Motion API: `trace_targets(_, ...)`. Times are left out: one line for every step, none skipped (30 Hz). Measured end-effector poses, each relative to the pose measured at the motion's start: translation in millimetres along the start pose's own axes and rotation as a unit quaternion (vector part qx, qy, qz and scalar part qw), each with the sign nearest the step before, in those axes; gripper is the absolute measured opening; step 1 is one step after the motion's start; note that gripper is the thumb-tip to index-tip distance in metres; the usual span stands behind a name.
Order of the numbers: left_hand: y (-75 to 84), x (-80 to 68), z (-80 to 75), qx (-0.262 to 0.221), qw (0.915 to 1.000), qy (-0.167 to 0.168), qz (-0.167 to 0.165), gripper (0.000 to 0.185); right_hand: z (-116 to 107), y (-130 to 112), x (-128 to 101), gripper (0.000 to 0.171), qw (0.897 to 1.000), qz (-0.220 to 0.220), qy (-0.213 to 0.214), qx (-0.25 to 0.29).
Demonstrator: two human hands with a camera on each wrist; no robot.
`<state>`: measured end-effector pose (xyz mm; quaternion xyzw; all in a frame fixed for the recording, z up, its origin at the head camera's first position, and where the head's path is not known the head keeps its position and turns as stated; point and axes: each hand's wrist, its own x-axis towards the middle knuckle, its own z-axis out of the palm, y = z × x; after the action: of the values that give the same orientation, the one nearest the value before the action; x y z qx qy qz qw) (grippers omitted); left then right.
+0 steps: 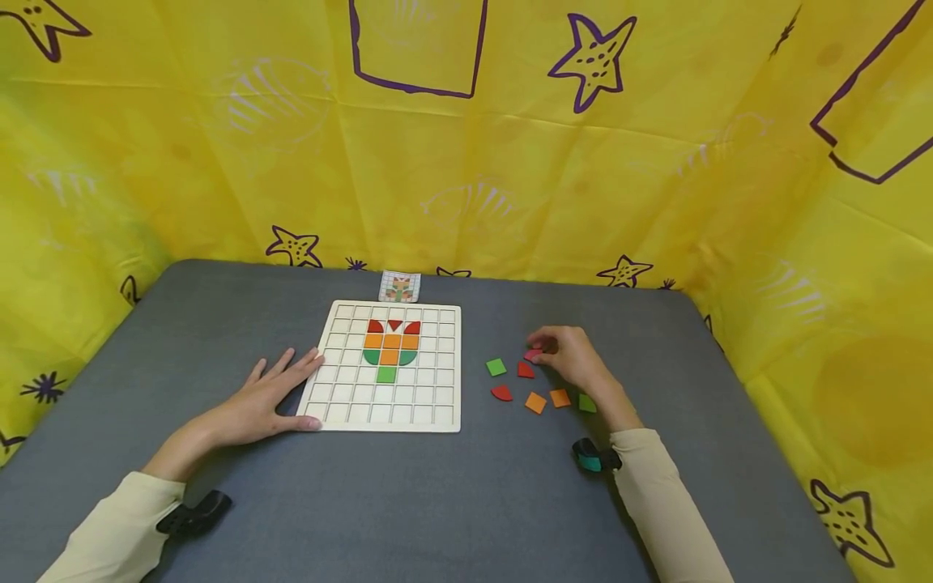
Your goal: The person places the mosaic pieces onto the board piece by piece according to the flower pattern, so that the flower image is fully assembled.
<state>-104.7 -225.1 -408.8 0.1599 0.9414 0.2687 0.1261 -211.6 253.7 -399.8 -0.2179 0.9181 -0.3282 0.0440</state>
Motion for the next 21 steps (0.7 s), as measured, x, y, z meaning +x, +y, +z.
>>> trace_targets(0.2,-0.1,0.0,-0.001,1.0000,0.000,0.000,0.104,0.1,0.3,0.0,0.025,1.000,0.000,0.002,0.002)
trace_targets(0.4,-0.1,-0.1,-0.001,1.0000,0.001,0.001,0.103,0.1,0.1,0.2,0.025,1.000,0.000,0.005,0.003)
trace_targets(0.8,-0.3,-0.2,-0.002,1.0000,0.002,0.001,0.103,0.1,-0.3,0.4,0.024,1.000,0.000,0.008,0.003)
trace_targets(1.2,-0.4,-0.3,-0.002,1.0000,0.002,0.002,0.103,0.1,-0.9,0.8,0.023,1.000,0.000,0.010,0.004)
trace_targets(1.3,-0.4,-0.4,-0.001,1.0000,0.002,0.001,0.103,0.1,-1.6,1.2,0.023,1.000,-0.001,0.011,0.003)
trace_targets(1.4,-0.4,-0.4,0.000,1.0000,0.002,0.001,0.103,0.0,-2.6,1.7,0.023,1.000,-0.005,0.011,0.002)
trace_targets(1.7,-0.5,-0.6,0.000,1.0000,0.002,0.001,0.103,0.1,-3.7,2.3,0.023,1.000,-0.011,0.012,0.001)
trace_targets(1.8,-0.6,-0.8,0.001,1.0000,0.002,0.002,0.103,0.0,-5.6,3.0,0.023,1.000,-0.014,0.013,-0.001)
trace_targets(1.9,-0.7,-1.0,0.002,1.0000,0.002,0.002,0.103,0.1,-7.5,3.8,0.023,1.000,-0.019,0.015,-0.002)
trace_targets(1.9,-0.7,-1.1,0.002,1.0000,0.002,0.002,0.103,0.1,-9.4,4.7,0.023,1.000,-0.025,0.015,-0.004)
trace_targets(1.9,-0.9,-1.2,0.002,1.0000,0.002,0.002,0.103,0.3,-11.4,5.7,0.023,0.999,-0.031,0.014,-0.005)
trace_targets(1.7,-1.0,-1.2,0.002,1.0000,0.003,0.003,0.103,0.5,-13.8,6.8,0.023,0.999,-0.038,0.014,-0.008)
trace_targets(1.5,-1.1,-1.2,0.002,1.0000,0.003,0.003,0.103,0.7,-16.3,8.0,0.024,0.999,-0.043,0.014,-0.010)
trace_targets(1.2,-1.1,-1.0,0.003,1.0000,0.003,0.003,0.103,1.1,-18.9,9.4,0.024,0.999,-0.046,0.013,-0.012)
trace_targets(1.2,-1.1,-1.0,0.002,1.0000,0.004,0.004,0.103,1.9,-21.2,10.8,0.024,0.999,-0.049,0.010,-0.013)
trace_targets(0.9,-1.1,-0.9,0.002,1.0000,0.004,0.005,0.103,2.9,-23.5,12.3,0.024,0.998,-0.053,0.008,-0.014)
trace_targets(0.8,-1.2,-0.8,0.001,1.0000,0.005,0.006,0.103,4.0,-25.9,13.7,0.024,0.998,-0.055,0.005,-0.015)
trace_targets(0.5,-1.3,-0.2,0.000,0.9999,0.007,0.008,0.102,5.2,-28.3,15.0,0.023,0.998,-0.057,0.002,-0.017)
trace_targets(0.4,-1.3,0.0,-0.002,0.9999,0.007,0.010,0.102,6.6,-30.1,16.3,0.023,0.998,-0.059,-0.001,-0.018)
trace_targets(0.1,-1.2,0.3,-0.004,0.9999,0.008,0.011,0.101,8.0,-31.8,17.5,0.023,0.998,-0.060,-0.004,-0.019)
trace_targets(0.0,-1.1,0.4,-0.007,0.9999,0.008,0.012,0.101,9.8,-33.2,18.7,0.023,0.998,-0.064,-0.006,-0.022)
